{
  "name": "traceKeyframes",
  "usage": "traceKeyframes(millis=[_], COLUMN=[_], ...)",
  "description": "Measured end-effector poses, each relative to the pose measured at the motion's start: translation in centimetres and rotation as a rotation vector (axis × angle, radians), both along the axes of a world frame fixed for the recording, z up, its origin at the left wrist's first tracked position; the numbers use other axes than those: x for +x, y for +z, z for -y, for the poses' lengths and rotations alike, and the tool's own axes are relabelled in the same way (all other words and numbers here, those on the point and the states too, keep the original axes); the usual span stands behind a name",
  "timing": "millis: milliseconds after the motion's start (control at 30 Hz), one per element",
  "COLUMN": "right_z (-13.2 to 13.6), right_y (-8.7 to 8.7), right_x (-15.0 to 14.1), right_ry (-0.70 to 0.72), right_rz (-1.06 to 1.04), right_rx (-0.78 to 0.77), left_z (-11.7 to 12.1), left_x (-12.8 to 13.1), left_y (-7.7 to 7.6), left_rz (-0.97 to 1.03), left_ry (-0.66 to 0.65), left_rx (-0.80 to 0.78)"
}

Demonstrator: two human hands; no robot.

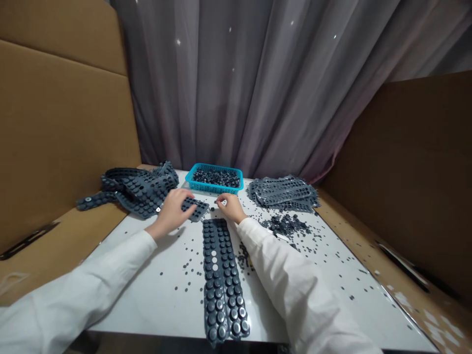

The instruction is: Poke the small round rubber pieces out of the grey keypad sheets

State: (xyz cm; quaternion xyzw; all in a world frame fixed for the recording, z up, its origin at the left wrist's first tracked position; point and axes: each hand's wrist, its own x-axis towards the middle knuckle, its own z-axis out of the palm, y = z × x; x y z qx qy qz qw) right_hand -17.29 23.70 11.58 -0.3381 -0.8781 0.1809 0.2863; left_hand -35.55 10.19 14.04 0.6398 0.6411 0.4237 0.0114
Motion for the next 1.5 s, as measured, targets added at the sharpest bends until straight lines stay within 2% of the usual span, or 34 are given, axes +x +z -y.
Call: traceKeyframes(millis=[133, 167, 233, 333, 433, 667, 833, 1000, 1067, 1100, 1167, 1200, 1367, 1500], right_z=[4.4, 5.6, 7.9, 10.1, 11.1, 12.0, 12.1, 11.8, 11.8, 11.8, 11.8, 11.8, 11.8, 11.5], right_y=[2.1, 2.4, 2.7, 2.4, 1.7, 0.8, 0.2, -0.6, -0.6, -0.6, -0.4, -0.4, -0.2, -0.1], right_x=[3.6, 4.6, 6.3, 7.9, 8.5, 8.7, 8.1, 7.5, 7.4, 7.4, 7.3, 7.3, 7.4, 7.6], right_ry=[0.103, 0.167, 0.242, 0.273, 0.27, 0.23, 0.123, 0.031, 0.007, -0.006, -0.026, -0.033, -0.055, -0.074], right_rz=[-0.187, -0.335, -0.515, -0.617, -0.705, -0.805, -0.91, -1.007, -1.041, -1.052, -1.061, -1.064, -1.084, -1.112], right_rx=[0.05, 0.067, 0.065, -0.002, -0.15, -0.396, -0.798, -1.092, -1.174, -1.204, -1.246, -1.26, -1.284, -1.31], left_z=[-0.1, 0.2, 0.9, 2.0, 2.9, 4.1, 4.7, 4.6, 3.6, 2.7, 0.3, -1.1, -7.8, -10.0], left_x=[5.2, 6.1, 7.4, 8.9, 9.7, 10.3, 10.4, 10.2, 9.2, 8.5, 6.8, 5.9, 3.3, 3.3], left_y=[-1.2, -1.3, -1.3, -1.1, -1.1, -1.7, -1.8, -1.9, -2.0, -2.0, -2.3, -2.4, -3.4, -3.9], left_rz=[0.264, 0.322, 0.412, 0.59, 0.757, 0.854, 0.875, 0.782, 0.599, 0.445, -0.021, -0.104, -0.314, -0.324], left_ry=[-0.19, -0.232, -0.295, -0.36, -0.395, -0.381, -0.369, -0.247, -0.141, -0.087, -0.022, -0.016, -0.019, -0.044], left_rx=[-0.119, -0.142, -0.173, -0.216, -0.252, -0.294, -0.284, -0.291, -0.278, -0.268, -0.247, -0.248, -0.36, -0.405])
